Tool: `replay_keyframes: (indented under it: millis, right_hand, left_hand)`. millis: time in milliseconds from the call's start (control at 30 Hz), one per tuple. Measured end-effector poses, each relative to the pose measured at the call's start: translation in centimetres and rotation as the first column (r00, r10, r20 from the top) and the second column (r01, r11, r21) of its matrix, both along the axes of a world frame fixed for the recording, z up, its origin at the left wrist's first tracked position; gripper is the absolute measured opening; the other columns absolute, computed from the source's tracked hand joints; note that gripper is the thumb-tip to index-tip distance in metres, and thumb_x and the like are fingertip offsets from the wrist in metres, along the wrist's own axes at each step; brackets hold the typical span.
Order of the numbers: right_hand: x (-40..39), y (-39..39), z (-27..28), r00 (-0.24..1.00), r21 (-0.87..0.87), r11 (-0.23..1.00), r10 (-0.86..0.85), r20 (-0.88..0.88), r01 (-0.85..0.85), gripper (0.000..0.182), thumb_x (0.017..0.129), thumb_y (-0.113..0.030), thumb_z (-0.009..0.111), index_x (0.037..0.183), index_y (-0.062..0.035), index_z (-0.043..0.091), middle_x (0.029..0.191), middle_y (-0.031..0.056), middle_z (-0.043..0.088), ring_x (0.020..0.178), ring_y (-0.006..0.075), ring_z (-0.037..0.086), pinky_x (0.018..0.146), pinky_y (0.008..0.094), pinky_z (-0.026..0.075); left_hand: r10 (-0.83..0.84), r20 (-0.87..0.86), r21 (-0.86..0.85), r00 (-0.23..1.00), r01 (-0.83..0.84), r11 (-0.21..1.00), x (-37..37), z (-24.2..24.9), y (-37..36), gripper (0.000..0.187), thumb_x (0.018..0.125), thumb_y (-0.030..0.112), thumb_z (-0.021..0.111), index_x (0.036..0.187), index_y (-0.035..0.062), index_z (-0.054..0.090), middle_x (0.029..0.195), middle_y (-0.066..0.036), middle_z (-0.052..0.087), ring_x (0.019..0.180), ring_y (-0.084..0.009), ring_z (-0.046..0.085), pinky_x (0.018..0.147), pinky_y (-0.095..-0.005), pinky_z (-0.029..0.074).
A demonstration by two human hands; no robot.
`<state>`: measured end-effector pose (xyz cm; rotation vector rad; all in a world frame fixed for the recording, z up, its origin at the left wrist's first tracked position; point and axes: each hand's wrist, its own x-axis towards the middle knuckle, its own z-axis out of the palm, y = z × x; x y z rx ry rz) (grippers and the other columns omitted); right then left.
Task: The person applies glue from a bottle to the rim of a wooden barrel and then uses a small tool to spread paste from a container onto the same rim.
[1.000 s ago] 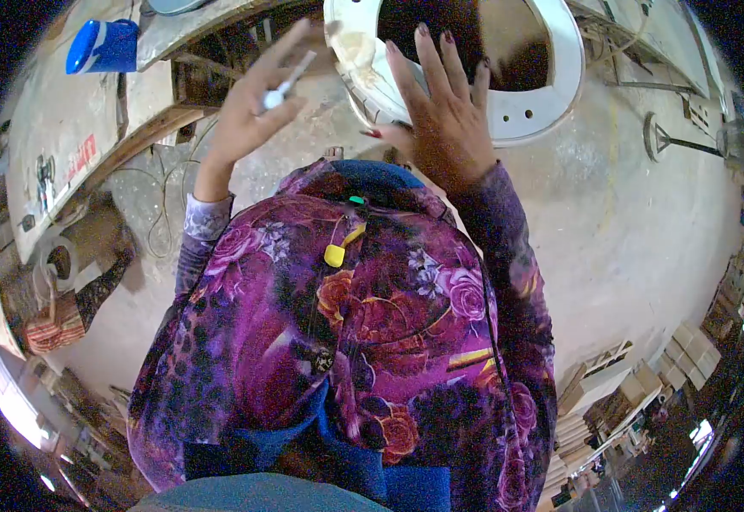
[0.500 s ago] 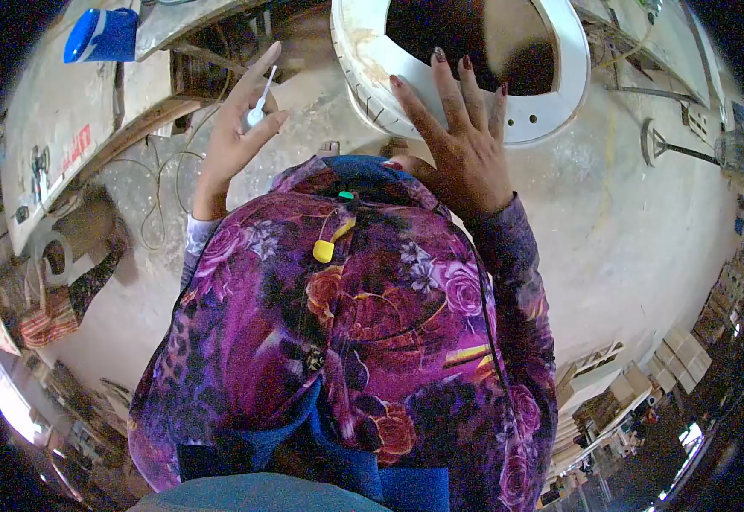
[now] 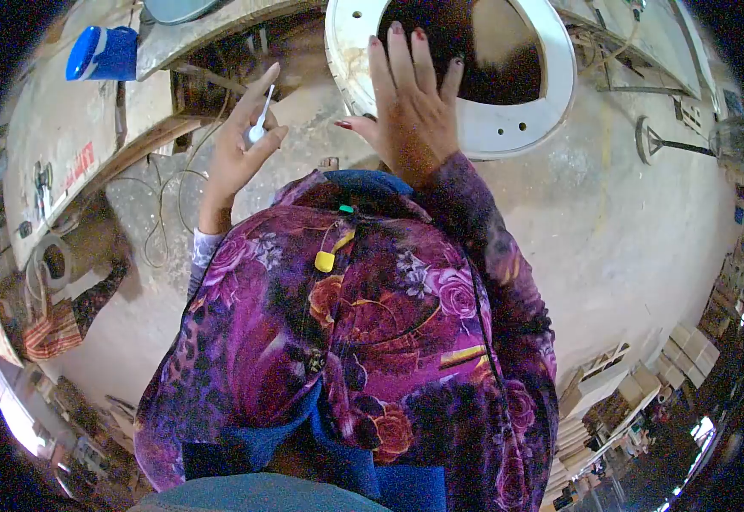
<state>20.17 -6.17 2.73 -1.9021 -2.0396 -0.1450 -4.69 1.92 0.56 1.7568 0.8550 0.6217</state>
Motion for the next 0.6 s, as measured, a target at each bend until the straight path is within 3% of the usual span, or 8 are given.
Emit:
replay_keyframes:
  millis: [67,133,167,267,333,467,533,600]
  right_hand:
    - [-0.8,1.4,0.2,1.0,-0.003,1.0,-0.008,-0.028,0.008,0.103,0.071,-0.05,0.083,0.155,-0.0146,0.036,0.161,0.0171,0.031,0.149,0.0392,0.026,0.11,0.0743,0.023]
    - [-1.2,2.3,0.0,0.999,-0.019,0.999,0.03,0.037,-0.029,0.102,0.07,-0.049,0.084,0.155,-0.0178,0.037,0.162,0.016,0.03,0.149,0.039,0.026,0.111,0.0739,0.023]
    - [-1.3,2.3,0.3,0.997,-0.054,0.997,0.059,0.053,-0.056,0.099,0.068,-0.046,0.086,0.153,-0.0225,0.04,0.163,0.0151,0.028,0.149,0.0387,0.026,0.112,0.073,0.023]
    - [-1.4,0.9,1.1,0.981,-0.09,0.979,0.19,0.041,-0.185,0.096,0.067,-0.042,0.087,0.151,-0.0253,0.044,0.163,0.0138,0.028,0.149,0.0384,0.027,0.112,0.0727,0.023]
    - [-1.0,-0.1,1.4,0.976,-0.108,0.97,0.218,0.012,-0.215,0.094,0.066,-0.038,0.089,0.15,-0.0273,0.047,0.163,0.0138,0.029,0.148,0.0384,0.027,0.111,0.0732,0.024]
    - [0.9,0.7,0.9,0.99,-0.049,0.994,0.089,-0.107,-0.094,0.095,0.07,-0.042,0.086,0.153,-0.0266,0.042,0.163,0.0148,0.028,0.149,0.0377,0.027,0.11,0.0735,0.026]
    - [1.5,2.2,0.5,0.993,0.02,0.996,0.087,-0.08,-0.085,0.093,0.076,-0.05,0.08,0.154,-0.0199,0.039,0.162,0.0148,0.029,0.15,0.0354,0.027,0.111,0.0726,0.025]
    - [1.1,3.8,0.8,0.994,-0.028,0.994,0.108,-0.004,-0.108,0.091,0.083,-0.053,0.074,0.157,-0.0178,0.034,0.164,0.0169,0.027,0.151,0.0387,0.026,0.113,0.0696,0.024]
  left_hand:
    - [0.005,-0.016,0.013,1.0,-0.005,1.0,0.0,-0.3,-0.1,0.077,0.086,0.007,0.067,0.157,0.0056,0.037,0.095,0.003,0.058,0.073,-0.0059,0.044,0.07,-0.0212,0.04]
    - [0.063,0.092,0.007,0.994,-0.064,0.998,0.1,-0.4,-0.3,0.076,0.084,0.013,0.068,0.155,0.0119,0.042,0.07,0.004,0.045,0.065,-0.0085,0.04,0.065,-0.0223,0.037]
    - [0.061,0.091,0.009,0.994,-0.062,0.998,0.0,-0.2,-0.2,0.076,0.084,0.013,0.068,0.155,0.0119,0.042,0.07,0.004,0.045,0.065,-0.0085,0.04,0.065,-0.0223,0.037]
    - [0.117,0.133,-0.105,0.984,-0.103,0.989,-0.2,0.3,-0.4,0.078,0.087,0.013,0.067,0.157,0.0046,0.034,0.083,0.002,0.056,0.072,-0.0074,0.049,0.068,-0.023,0.044]
    - [0.326,0.332,-0.461,0.885,-0.149,0.875,-0.3,-0.4,-1.7,0.08,0.086,0.011,0.069,0.158,0.0064,0.033,0.083,0.004,0.053,0.072,-0.008,0.051,0.072,-0.0203,0.045]
    - [0.313,0.314,-0.682,0.896,-0.016,0.731,-0.6,-0.4,-6.4,0.089,0.087,0.01,0.071,0.161,0.0079,0.023,0.086,0.002,0.051,0.085,-0.0084,0.054,0.077,-0.0233,0.045]
    - [0.265,0.389,-0.675,0.882,0.077,0.734,-1.5,-1.7,-7.1,0.088,0.087,0.009,0.07,0.162,0.0081,0.023,0.093,0.0,0.055,0.091,-0.0109,0.057,0.085,-0.0251,0.045]
    - [0.218,0.464,-0.658,0.858,0.169,0.734,-2.5,-2.9,-7.5,0.087,0.088,0.007,0.068,0.162,0.0084,0.023,0.1,-0.003,0.059,0.097,-0.0134,0.059,0.092,-0.0269,0.045]
